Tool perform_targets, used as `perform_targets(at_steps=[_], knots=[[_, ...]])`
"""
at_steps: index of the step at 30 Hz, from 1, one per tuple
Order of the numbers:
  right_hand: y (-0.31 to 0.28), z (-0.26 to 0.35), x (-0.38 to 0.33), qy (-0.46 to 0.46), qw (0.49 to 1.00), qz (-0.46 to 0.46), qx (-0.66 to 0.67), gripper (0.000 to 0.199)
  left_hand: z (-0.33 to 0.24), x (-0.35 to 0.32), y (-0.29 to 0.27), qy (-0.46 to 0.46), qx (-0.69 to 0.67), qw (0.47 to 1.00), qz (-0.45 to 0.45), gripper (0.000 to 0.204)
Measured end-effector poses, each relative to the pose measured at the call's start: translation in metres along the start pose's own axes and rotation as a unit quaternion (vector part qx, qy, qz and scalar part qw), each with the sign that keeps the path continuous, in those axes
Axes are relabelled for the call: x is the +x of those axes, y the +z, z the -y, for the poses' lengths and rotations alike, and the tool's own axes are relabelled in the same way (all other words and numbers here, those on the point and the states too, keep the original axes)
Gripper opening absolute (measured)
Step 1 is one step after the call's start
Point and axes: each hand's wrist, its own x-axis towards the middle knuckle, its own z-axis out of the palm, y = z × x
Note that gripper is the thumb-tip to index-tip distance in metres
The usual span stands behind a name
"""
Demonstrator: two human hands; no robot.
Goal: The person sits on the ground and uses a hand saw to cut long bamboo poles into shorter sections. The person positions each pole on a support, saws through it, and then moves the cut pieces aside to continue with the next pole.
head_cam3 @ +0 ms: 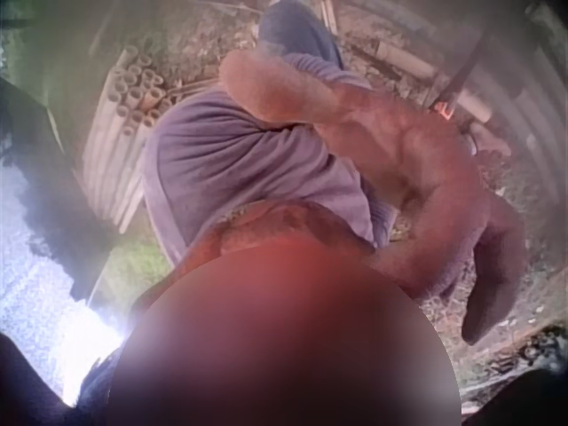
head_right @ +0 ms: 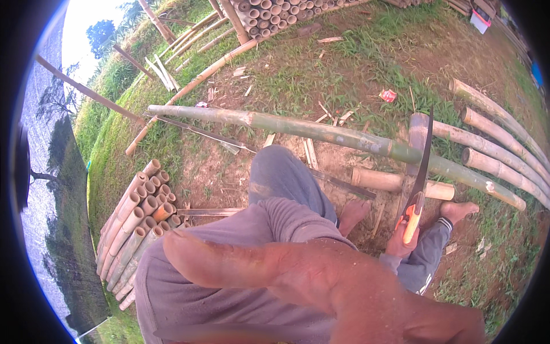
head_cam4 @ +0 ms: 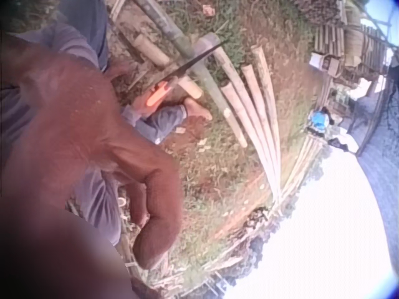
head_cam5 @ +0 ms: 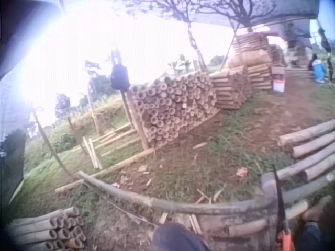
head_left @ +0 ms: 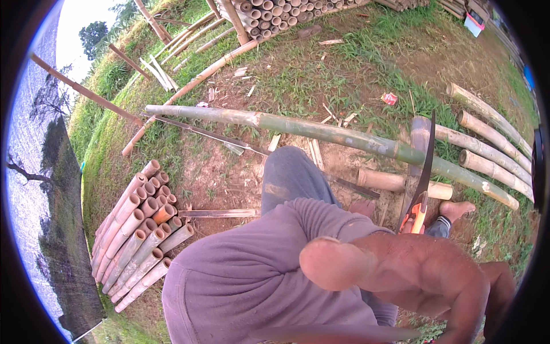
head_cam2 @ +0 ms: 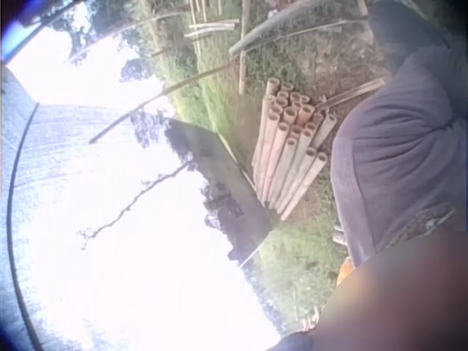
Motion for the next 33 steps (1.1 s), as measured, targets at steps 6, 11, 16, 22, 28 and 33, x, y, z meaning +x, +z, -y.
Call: perform_targets(at_steps=[6, 11, 16, 22, 28, 33], knots=[[-0.001, 0.000, -0.003, -0.001, 1.000, -0.002, -0.001, 0.015, -0.009, -0.002, -0.001, -0.007, 0.004, 1.000, 0.004, 0.124], [0.006, 0.004, -0.003, -0.003, 1.000, 0.004, -0.003, 0.016, -0.016, -0.002, 0.001, -0.033, 0.032, 0.999, 0.008, 0.120], [-0.010, 0.004, -0.009, -0.003, 1.000, -0.019, -0.019, 0.016, -0.037, -0.008, -0.030, -0.151, 0.236, 0.960, -0.017, 0.096], [0.007, -0.018, -0.006, 0.002, 0.999, -0.004, -0.048, 0.015, -0.214, -0.095, -0.203, -0.359, 0.900, 0.244, -0.033, 0.068], [0.003, 0.027, -0.014, 0.013, 0.999, -0.025, -0.039, 0.013, -0.314, -0.143, -0.260, -0.687, 0.715, -0.118, -0.055, 0.090], [-0.014, 0.049, -0.033, -0.005, 0.998, -0.035, -0.052, 0.017, -0.296, -0.153, -0.238, -0.680, 0.729, -0.069, -0.039, 0.078]])
